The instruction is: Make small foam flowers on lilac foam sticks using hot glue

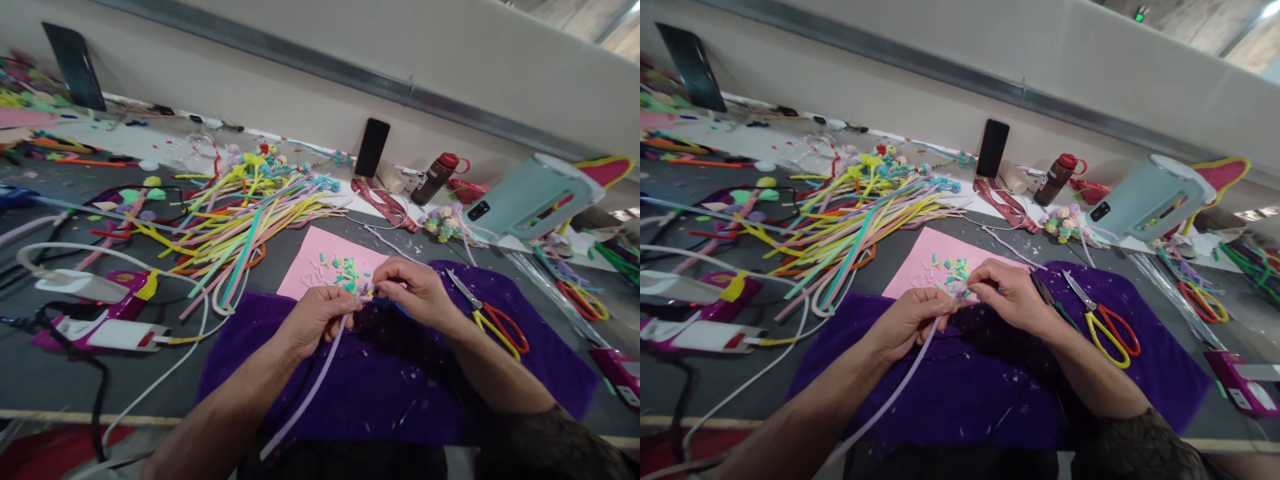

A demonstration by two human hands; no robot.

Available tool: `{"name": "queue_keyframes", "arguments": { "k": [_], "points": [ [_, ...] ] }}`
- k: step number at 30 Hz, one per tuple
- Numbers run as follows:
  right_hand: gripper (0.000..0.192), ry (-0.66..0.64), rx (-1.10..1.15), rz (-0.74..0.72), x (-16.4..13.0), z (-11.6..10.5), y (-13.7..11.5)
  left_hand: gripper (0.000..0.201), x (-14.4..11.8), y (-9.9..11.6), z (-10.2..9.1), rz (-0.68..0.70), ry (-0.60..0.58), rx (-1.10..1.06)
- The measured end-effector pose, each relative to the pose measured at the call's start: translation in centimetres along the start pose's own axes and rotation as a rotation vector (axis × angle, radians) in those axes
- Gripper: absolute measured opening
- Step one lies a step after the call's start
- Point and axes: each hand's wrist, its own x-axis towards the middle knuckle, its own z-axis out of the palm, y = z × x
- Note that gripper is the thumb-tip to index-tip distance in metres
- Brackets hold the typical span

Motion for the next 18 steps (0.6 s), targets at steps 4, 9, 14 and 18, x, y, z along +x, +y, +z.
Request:
{"name": "queue_keyframes", "arguments": {
  "k": [4, 9, 14, 18],
  "points": [
    [0.009, -0.101, -0.039, -0.07, 0.6, -1.4, 0.7, 0.019, 0.1, 0.1, 0.1, -0.036, 0.04, 0.056],
    [0.009, -0.22, -0.106, -0.153, 1.1, -1.8, 0.9, 0.019, 0.2, 0.2, 0.1, -0.061, 0.047, 0.127],
    [0.011, -0.27, -0.212, -0.216, 1.0, -1.5, 0.7, 0.021, 0.3, 0.2, 0.3, -0.088, 0.04, 0.157],
    [0.012, -0.269, -0.298, -0.227, 0.6, -1.1, 0.5, 0.019, 0.3, 0.2, 0.3, -0.096, 0.04, 0.159]
  ]
}}
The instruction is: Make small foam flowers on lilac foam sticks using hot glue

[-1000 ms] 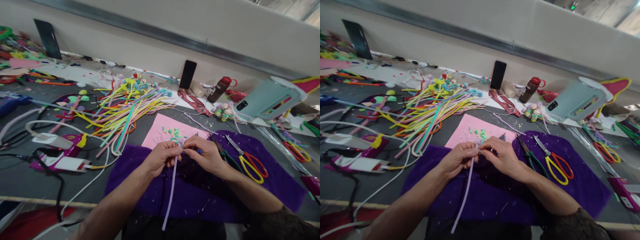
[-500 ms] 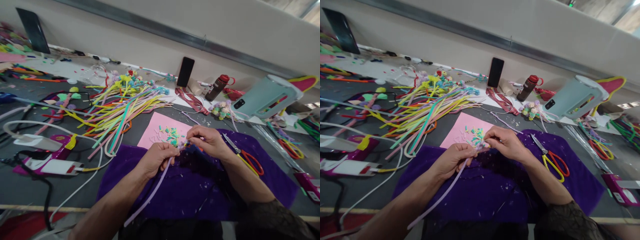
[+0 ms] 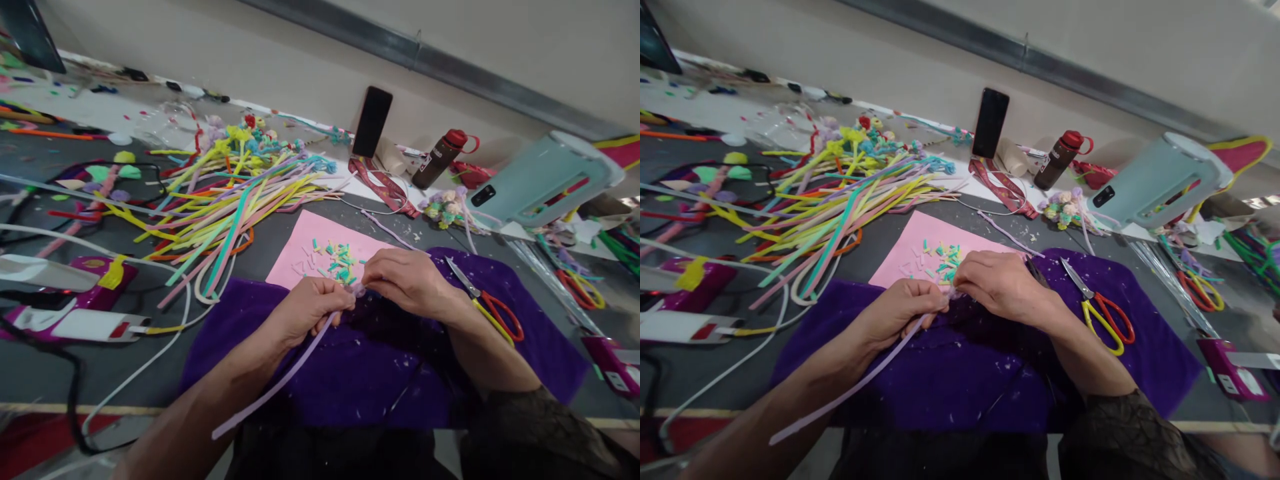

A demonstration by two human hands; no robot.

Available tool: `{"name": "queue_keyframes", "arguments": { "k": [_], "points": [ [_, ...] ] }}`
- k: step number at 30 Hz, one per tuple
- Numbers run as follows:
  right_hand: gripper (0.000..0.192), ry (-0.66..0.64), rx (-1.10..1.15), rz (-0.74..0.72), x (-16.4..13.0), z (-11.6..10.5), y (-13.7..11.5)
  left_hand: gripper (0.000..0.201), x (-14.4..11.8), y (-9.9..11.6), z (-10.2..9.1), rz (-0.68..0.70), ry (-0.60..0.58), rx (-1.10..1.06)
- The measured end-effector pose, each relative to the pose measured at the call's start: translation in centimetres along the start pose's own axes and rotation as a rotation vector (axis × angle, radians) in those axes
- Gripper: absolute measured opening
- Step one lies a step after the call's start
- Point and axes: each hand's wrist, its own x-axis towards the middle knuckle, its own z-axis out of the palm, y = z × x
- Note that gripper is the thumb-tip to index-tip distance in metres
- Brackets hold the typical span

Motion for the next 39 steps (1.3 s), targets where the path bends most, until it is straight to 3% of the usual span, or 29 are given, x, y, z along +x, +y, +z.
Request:
{"name": "queue_keyframes", "arguments": {
  "k": [18, 33, 39],
  "points": [
    [0.016, -0.095, -0.196, 0.003, -0.14, 0.67, -0.3, 0.019, -0.06, -0.15, -0.05, 0.038, -0.003, 0.074],
    [0.018, -0.169, -0.147, 0.028, 0.0, 0.58, -0.46, 0.018, -0.05, -0.26, -0.12, 0.072, -0.004, 0.145],
    [0.017, -0.122, -0.073, 0.025, -0.12, 0.53, -0.23, 0.019, -0.11, -0.1, -0.04, 0.061, 0.013, 0.125]
  ]
}}
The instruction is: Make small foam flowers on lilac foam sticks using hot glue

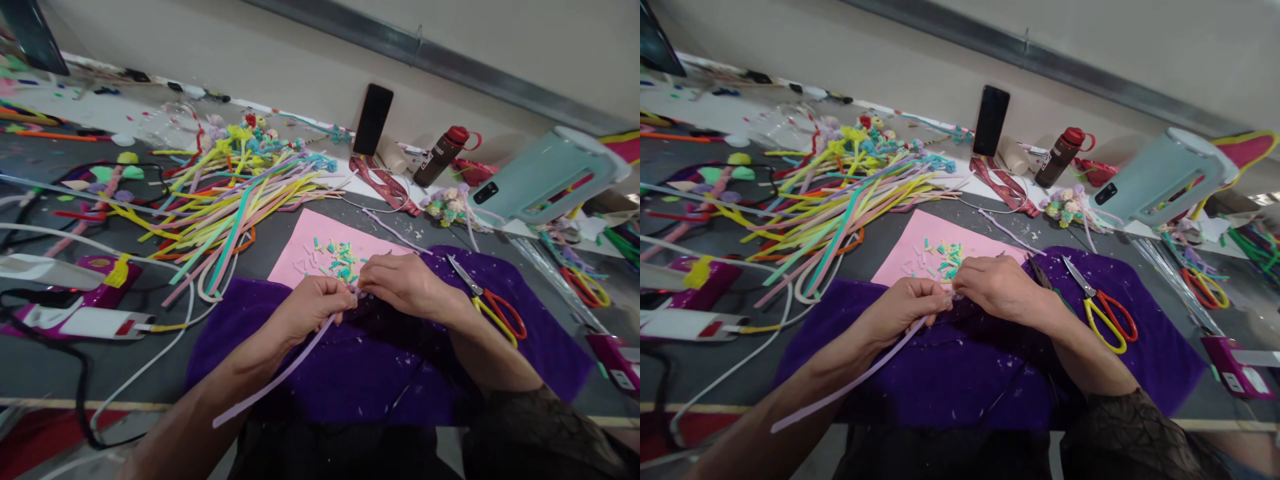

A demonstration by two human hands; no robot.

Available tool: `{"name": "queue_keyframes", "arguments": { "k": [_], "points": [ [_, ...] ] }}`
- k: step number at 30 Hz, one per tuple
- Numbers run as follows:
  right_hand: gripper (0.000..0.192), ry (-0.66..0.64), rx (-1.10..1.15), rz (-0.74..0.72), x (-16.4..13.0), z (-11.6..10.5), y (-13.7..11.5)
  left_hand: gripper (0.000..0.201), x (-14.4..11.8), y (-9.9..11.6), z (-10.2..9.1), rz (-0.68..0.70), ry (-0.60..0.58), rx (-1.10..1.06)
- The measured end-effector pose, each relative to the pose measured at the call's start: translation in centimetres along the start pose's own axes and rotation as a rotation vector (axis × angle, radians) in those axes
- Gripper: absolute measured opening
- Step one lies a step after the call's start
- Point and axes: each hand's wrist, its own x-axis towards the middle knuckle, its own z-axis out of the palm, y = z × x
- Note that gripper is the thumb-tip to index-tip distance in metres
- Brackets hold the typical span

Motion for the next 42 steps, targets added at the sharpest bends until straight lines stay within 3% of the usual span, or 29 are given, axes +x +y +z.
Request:
{"name": "queue_keyframes", "arguments": {
  "k": [6, 9, 14, 21, 29, 42],
  "points": [
    [0.023, 0.3, 0.205, 0.071, -0.7, -1.9, 0.1, 0.019, -0.1, -0.1, -0.3, -0.005, -0.06, -0.144],
    [0.022, 0.349, 0.265, 0.122, -0.9, -2.3, 0.1, 0.018, -0.2, -0.2, -0.5, -0.01, -0.091, -0.204],
    [0.024, 0.271, 0.369, 0.139, -0.7, -1.8, 0.5, 0.019, -0.2, -0.1, -0.6, -0.032, -0.134, -0.265],
    [0.05, 0.055, 0.568, 0.035, 0.0, -0.5, 0.2, 0.016, -0.4, 0.1, -0.3, -0.03, -0.154, -0.274],
    [0.028, 0.026, 0.567, 0.037, 0.5, -0.1, -0.5, 0.018, -0.5, 0.2, -0.2, -0.067, -0.161, -0.288],
    [0.021, 0.005, 0.55, 0.081, 0.4, 0.4, -0.5, 0.024, -0.5, 0.2, -0.1, -0.069, -0.145, -0.251]
  ]
}}
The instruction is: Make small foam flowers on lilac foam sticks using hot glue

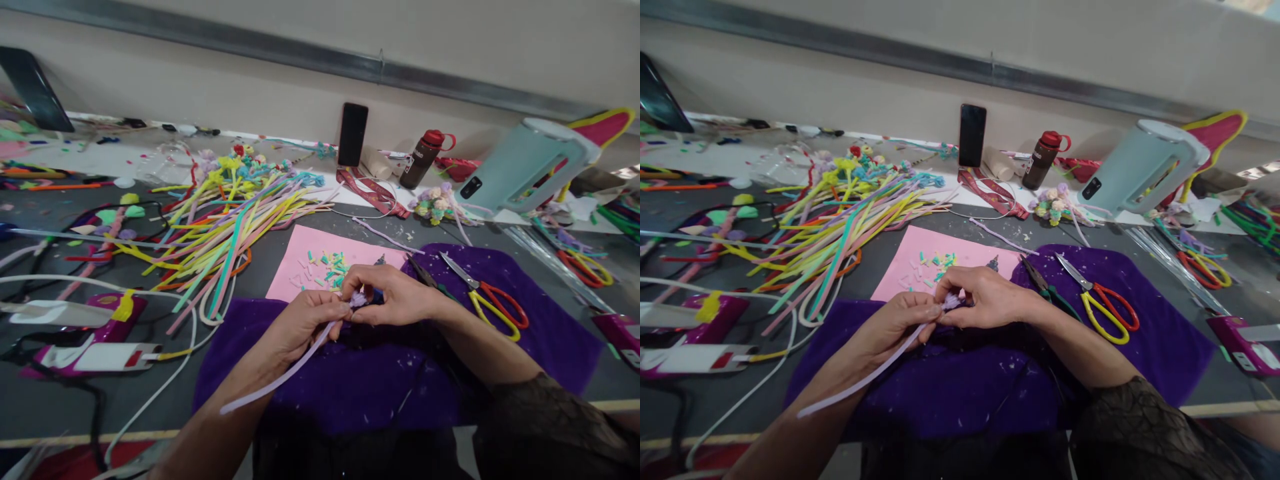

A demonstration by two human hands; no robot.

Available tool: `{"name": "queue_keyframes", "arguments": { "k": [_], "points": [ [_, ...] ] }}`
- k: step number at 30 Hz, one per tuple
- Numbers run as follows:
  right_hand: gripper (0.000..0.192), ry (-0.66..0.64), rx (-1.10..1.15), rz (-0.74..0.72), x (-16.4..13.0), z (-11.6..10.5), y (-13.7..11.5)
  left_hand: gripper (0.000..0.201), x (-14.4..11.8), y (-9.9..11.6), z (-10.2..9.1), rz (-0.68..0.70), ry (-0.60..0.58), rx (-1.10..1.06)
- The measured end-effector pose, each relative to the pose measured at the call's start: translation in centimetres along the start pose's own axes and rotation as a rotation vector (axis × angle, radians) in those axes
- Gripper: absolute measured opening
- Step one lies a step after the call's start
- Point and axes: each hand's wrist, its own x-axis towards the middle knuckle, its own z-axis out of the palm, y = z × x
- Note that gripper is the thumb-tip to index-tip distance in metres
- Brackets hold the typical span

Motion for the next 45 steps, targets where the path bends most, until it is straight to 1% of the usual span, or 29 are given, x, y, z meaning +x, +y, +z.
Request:
{"name": "queue_keyframes", "arguments": {
  "k": [5, 7, 9, 11, 13, 15, 17, 19, 22, 25, 29, 32, 34, 38, 41, 43, 45],
  "points": [
    [0.02, 0.005, -0.02, 0.002, 0.0, 0.1, -0.1, 0.023, 0.1, -0.2, -0.1, 0.005, -0.003, -0.005],
    [0.027, 0.021, -0.018, 0.003, 0.0, 0.0, -0.1, 0.021, 0.1, -0.1, -0.1, 0.011, -0.005, -0.01],
    [0.04, 0.098, -0.009, 0.008, -0.2, -0.4, -0.2, 0.018, 0.0, 0.0, -0.2, 0.028, 0.006, -0.007],
    [0.045, 0.216, -0.005, 0.026, -0.5, -1.0, -0.3, 0.017, -0.3, 0.4, -0.4, 0.066, 0.05, -0.016],
    [0.036, 0.308, -0.022, 0.052, -0.8, -1.6, -0.2, 0.015, -0.6, 1.0, -0.7, 0.134, 0.132, -0.071],
    [0.025, 0.329, -0.066, 0.081, -1.2, -1.9, 0.0, 0.014, -0.9, 1.5, -1.2, 0.213, 0.214, -0.148],
    [0.019, 0.28, -0.144, 0.089, -1.4, -1.7, 0.4, 0.014, -1.1, 1.8, -1.7, 0.271, 0.255, -0.19],
    [0.016, 0.174, -0.262, 0.081, -1.6, -0.9, 0.7, 0.015, -1.2, 2.0, -1.9, 0.31, 0.272, -0.211],
    [0.017, 0.006, -0.466, 0.078, -1.6, 0.6, 1.0, 0.016, -1.1, 2.0, -2.0, 0.337, 0.284, -0.227],
    [0.019, -0.077, -0.59, 0.071, -1.0, 1.7, 0.7, 0.014, -1.1, 2.0, -2.0, 0.367, 0.274, -0.229],
    [0.022, -0.102, -0.725, 0.046, 0.9, 2.1, 0.5, 0.01, -1.1, 1.9, -2.4, 0.408, 0.258, -0.239],
    [0.022, -0.124, -0.818, 0.026, 2.5, 2.5, 1.2, 0.009, -0.9, 1.8, -2.6, 0.417, 0.274, -0.254],
    [0.019, -0.145, -0.841, 0.013, 3.4, 2.8, 1.9, 0.01, -0.8, 1.7, -2.7, 0.424, 0.275, -0.258],
    [0.016, -0.175, -0.858, -0.017, 4.4, 3.7, 3.0, 0.01, -0.5, 1.7, -2.7, 0.425, 0.268, -0.27],
    [0.015, -0.169, -0.87, -0.013, 4.8, 4.0, 3.3, 0.009, -0.5, 1.6, -2.7, 0.421, 0.245, -0.264],
    [0.014, -0.136, -0.834, 0.013, 4.7, 3.9, 3.3, 0.009, -0.5, 1.5, -2.7, 0.426, 0.228, -0.248],
    [0.014, -0.069, -0.699, 0.052, 4.4, 3.4, 3.1, 0.011, -0.5, 1.4, -2.8, 0.43, 0.228, -0.226]
  ]
}}
